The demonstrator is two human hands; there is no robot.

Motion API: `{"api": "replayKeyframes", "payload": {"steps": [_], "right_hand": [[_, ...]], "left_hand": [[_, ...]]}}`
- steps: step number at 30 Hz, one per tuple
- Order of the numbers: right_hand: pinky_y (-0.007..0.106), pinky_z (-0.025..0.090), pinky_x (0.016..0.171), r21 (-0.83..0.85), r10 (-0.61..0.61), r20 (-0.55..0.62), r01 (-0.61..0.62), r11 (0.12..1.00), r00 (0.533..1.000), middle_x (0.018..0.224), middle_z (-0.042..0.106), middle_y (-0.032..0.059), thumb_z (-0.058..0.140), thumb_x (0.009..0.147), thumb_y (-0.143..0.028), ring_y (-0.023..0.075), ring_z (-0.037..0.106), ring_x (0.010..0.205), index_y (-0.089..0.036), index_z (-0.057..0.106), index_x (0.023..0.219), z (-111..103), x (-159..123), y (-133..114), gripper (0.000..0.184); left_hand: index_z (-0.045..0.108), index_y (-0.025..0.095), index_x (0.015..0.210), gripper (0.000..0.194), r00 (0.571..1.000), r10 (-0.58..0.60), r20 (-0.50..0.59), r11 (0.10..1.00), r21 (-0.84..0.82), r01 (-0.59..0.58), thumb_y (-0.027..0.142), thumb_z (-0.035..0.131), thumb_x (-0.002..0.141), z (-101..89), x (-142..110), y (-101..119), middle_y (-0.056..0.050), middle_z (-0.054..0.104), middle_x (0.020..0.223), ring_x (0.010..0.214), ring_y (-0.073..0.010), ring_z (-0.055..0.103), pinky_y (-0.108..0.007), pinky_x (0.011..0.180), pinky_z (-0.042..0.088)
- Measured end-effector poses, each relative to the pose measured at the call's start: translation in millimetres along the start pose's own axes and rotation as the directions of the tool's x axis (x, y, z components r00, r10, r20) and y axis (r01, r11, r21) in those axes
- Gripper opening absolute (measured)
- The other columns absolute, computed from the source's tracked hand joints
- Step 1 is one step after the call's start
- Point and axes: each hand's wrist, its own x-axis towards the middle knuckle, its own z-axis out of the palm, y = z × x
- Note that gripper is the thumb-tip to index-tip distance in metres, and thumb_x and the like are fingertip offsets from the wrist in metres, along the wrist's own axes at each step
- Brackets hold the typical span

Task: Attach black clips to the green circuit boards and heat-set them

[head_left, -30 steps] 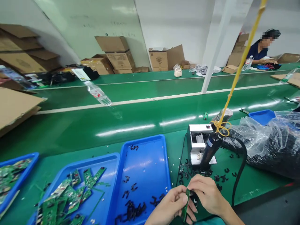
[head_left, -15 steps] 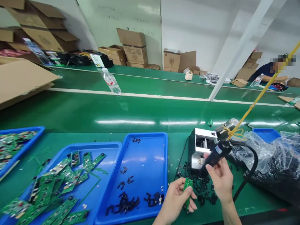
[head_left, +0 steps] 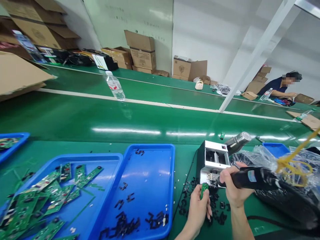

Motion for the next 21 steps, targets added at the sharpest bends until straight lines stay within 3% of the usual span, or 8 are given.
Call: {"api": "replayKeyframes", "payload": {"steps": [5,13,21], "right_hand": [[0.037,0.051,0.067,-0.138,0.043,0.031,-0.038,0.990,0.999,0.063,0.061,-0.0066,0.076,0.087,-0.023,0.0139,0.059,0.053,-0.021,0.052,0.098,2.0,-6.2,11.4,0.027],[0.032,0.048,0.055,-0.088,0.056,0.065,-0.050,0.995,0.996,0.059,0.059,-0.0096,0.070,0.093,-0.021,0.0127,0.055,0.047,-0.022,0.047,0.110,-1.0,-8.5,8.1,0.028],[0.029,0.048,0.052,0.173,0.037,0.057,-0.047,0.984,0.998,0.062,0.058,-0.0099,0.066,0.095,-0.015,0.0117,0.054,0.048,-0.026,0.047,0.119,1.7,-14.0,-12.8,0.033]], "left_hand": [[0.045,0.024,0.086,0.057,0.999,0.012,-0.052,1.000,0.022,-0.011,0.077,0.063,0.081,5.1,0.7,-9.1,0.016,0.041,0.050,0.030,-0.0030,0.034,-0.012,0.027,0.022],[0.044,0.024,0.087,0.064,0.997,0.025,-0.074,1.000,0.012,-0.024,0.086,0.057,0.079,9.8,-0.3,-16.6,0.014,0.043,0.058,0.034,-0.0015,0.031,-0.014,0.032,0.023],[0.045,0.025,0.091,0.067,0.997,0.023,-0.074,0.999,-0.023,-0.025,0.088,0.058,0.074,12.1,2.9,-21.1,0.015,0.039,0.056,0.034,-0.0018,0.027,-0.015,0.033,0.023]]}}
